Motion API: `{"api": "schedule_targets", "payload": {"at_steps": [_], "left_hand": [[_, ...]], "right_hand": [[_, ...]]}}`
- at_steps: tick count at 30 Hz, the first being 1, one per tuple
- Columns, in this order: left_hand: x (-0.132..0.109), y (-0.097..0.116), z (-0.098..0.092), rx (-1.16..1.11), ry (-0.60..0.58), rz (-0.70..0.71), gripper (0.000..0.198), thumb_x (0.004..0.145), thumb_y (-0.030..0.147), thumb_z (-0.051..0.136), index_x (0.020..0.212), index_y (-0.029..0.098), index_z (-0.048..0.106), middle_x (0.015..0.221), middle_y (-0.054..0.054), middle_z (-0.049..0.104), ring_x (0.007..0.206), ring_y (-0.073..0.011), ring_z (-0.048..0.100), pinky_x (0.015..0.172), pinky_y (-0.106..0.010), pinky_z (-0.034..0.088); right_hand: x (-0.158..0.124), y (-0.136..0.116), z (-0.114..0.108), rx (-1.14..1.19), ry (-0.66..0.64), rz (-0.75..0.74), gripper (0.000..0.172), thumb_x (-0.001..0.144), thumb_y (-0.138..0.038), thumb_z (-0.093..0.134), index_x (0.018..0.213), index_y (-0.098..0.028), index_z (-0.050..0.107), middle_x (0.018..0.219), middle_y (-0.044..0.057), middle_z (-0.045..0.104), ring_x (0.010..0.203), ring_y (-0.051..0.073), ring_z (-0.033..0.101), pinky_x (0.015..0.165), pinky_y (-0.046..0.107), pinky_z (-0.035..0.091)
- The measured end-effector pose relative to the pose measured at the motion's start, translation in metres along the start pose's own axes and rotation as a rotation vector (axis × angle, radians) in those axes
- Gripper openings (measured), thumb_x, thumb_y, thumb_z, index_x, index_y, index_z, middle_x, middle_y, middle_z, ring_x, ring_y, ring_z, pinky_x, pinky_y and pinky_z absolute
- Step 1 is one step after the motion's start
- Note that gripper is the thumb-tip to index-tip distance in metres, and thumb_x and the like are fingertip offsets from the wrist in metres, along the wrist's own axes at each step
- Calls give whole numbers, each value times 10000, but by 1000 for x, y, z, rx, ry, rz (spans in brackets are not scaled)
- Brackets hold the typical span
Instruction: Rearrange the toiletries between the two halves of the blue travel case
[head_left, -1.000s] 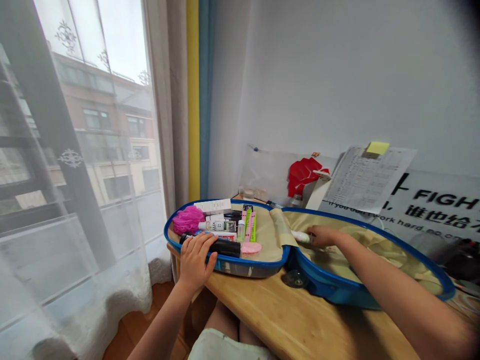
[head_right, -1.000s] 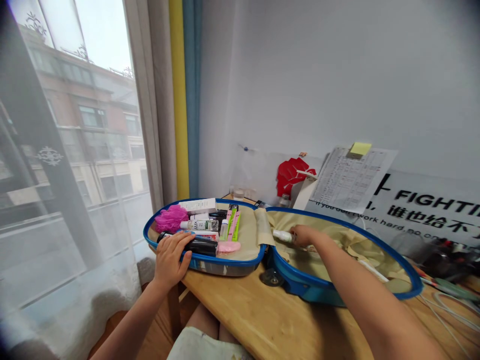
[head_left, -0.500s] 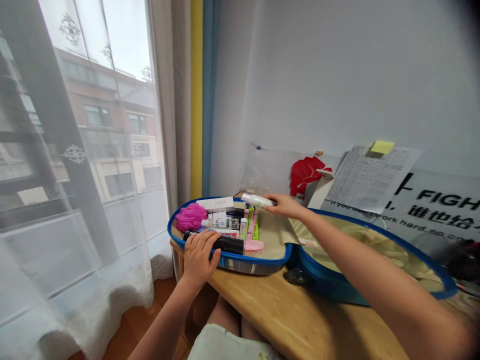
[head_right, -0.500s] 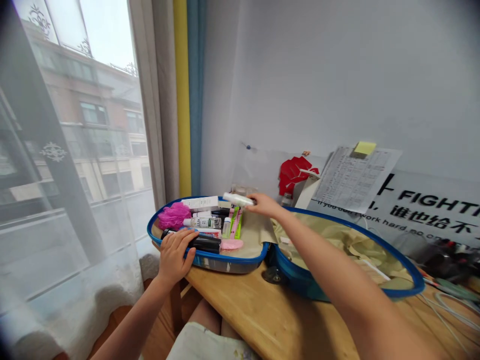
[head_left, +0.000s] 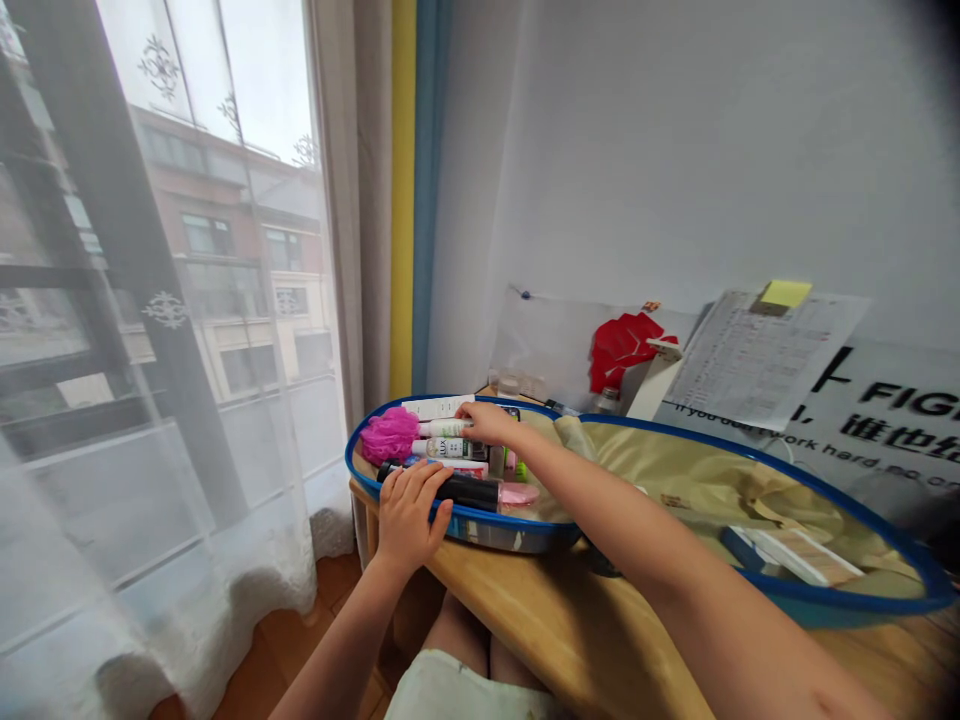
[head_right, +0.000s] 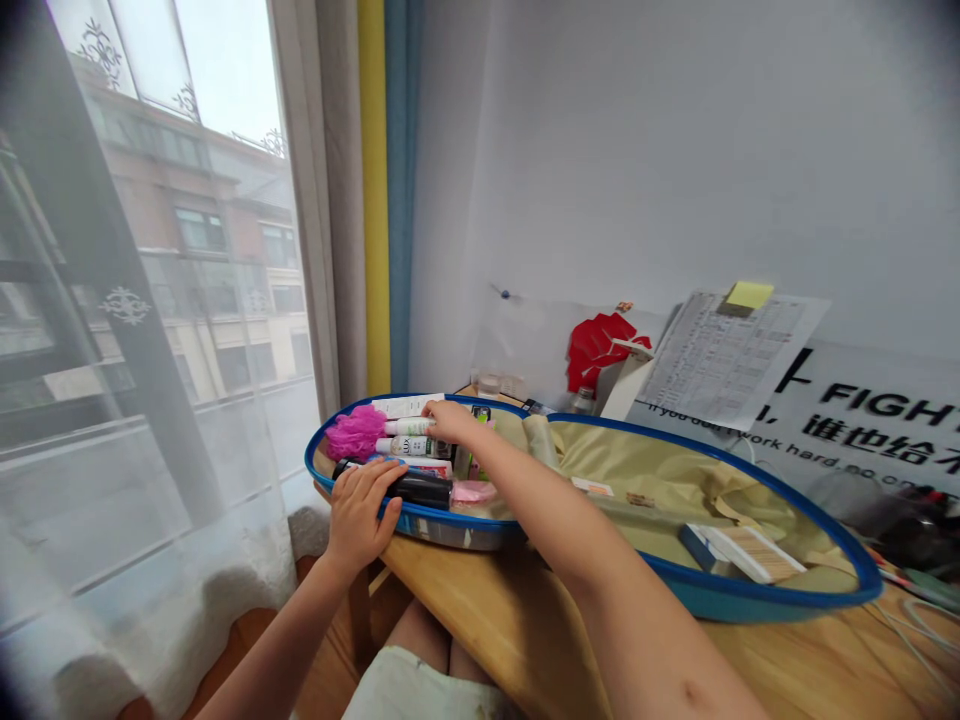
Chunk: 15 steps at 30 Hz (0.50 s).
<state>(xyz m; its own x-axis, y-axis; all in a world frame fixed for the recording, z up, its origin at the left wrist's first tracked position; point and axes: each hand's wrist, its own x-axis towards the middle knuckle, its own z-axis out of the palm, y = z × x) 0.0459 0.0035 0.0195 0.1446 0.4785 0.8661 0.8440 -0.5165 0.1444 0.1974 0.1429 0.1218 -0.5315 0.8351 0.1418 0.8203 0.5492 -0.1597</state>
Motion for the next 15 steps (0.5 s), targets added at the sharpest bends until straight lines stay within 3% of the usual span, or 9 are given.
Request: {"api": "schedule_targets", "payload": {"at_steps": [4, 7, 12, 15], "left_hand": [[0, 0, 0, -1, -1, 3, 351, 922, 319, 357, 1171, 210, 580, 1144, -60, 652, 1107, -227, 538, 983, -404, 273], [0, -1, 0, 0, -10, 1, 348, 919, 318, 367, 1173, 213, 580, 1144, -59, 652, 1111, -229, 536, 979, -404, 278], [0, -1, 0, 12, -9, 1, 347, 917, 321, 370, 1166, 219, 588, 1141, -62, 653, 1103, -231, 540, 984, -408, 276], [-1, -2, 1, 12, -16, 1, 345, 917, 324, 376, 1171, 218, 584, 1146, -62, 649, 1109, -232, 536, 985, -409, 277]], "right_hand": [[-3, 7, 3, 138, 1, -51, 302, 732, -97, 589, 1003, -197, 678, 1071, 53, 687, 1009, 184, 619, 893, 285, 456], [-12, 25, -10, 259, 24, -67, 283, 772, -134, 560, 1019, -207, 677, 1053, 29, 696, 947, 145, 640, 852, 262, 487], [-46, 95, -62, 357, 164, 36, 364, 897, -350, 410, 1158, -179, 598, 1048, 77, 684, 818, 114, 652, 733, 249, 521], [-81, 146, -82, 286, 220, 171, 431, 903, -409, 349, 1116, -136, 604, 945, 102, 689, 717, 112, 635, 671, 246, 514]]}}
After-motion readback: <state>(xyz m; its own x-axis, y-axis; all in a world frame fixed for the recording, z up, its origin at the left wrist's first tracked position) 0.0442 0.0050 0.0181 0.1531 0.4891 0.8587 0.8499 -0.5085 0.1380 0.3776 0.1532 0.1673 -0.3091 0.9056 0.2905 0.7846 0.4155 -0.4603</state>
